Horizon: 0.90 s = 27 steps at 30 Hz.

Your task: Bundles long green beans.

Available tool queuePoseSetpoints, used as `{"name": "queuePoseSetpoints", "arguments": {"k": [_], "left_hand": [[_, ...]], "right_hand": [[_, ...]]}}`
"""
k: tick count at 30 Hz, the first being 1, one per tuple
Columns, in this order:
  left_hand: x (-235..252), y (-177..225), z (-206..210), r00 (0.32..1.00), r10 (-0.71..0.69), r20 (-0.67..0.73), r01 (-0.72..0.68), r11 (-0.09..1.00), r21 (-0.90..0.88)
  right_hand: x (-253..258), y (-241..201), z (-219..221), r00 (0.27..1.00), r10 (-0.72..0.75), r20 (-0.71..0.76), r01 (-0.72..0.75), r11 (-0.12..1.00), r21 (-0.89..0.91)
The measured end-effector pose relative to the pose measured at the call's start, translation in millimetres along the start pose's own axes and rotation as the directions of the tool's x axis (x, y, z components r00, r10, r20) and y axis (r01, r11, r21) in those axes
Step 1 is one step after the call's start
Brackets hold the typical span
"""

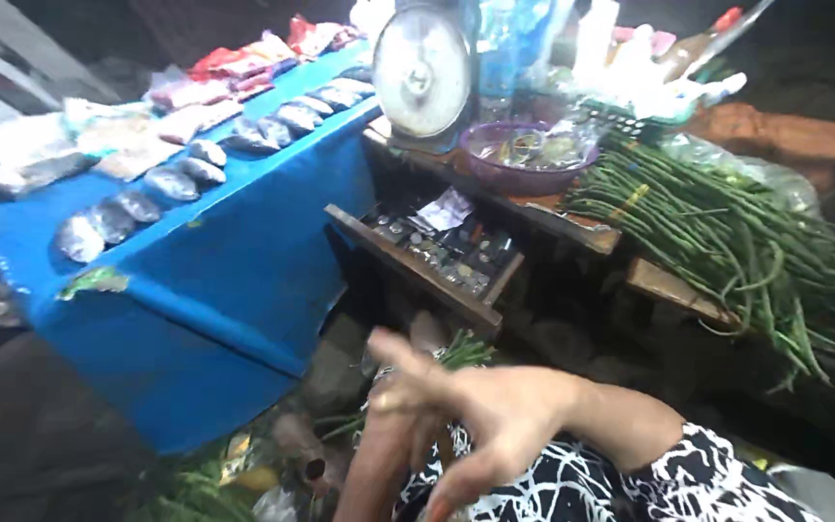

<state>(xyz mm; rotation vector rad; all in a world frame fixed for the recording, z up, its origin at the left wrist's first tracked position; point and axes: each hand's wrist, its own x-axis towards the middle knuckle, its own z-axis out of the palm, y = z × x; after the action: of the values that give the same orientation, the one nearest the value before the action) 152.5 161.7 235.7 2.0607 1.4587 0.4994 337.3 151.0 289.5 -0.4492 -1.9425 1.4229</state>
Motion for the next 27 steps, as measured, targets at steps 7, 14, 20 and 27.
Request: {"name": "queuePoseSetpoints", "arguments": {"k": [7,14,20,27], "left_hand": [[30,-50,-4,0.950,0.277,-0.142,-0.193,0.169,-0.966],[24,-20,2,0.980,0.074,-0.187,-0.193,0.606,-0.771],[19,-14,7,0.991,0.135,-0.004,-0.131,0.971,0.198],[27,-15,7,0.991,-0.122,-0.047,0.108,0.965,-0.239]], "right_hand": [[0,58,-37,0.937,0.121,-0.329,-0.093,0.991,0.098],[10,44,-29,0.942,0.100,-0.321,0.163,0.699,0.696],[-6,10,-23,0.977,0.084,-0.195,-0.032,0.967,0.252],[-13,31,10,0.968,-0.195,-0.161,0.080,0.840,-0.536]]}}
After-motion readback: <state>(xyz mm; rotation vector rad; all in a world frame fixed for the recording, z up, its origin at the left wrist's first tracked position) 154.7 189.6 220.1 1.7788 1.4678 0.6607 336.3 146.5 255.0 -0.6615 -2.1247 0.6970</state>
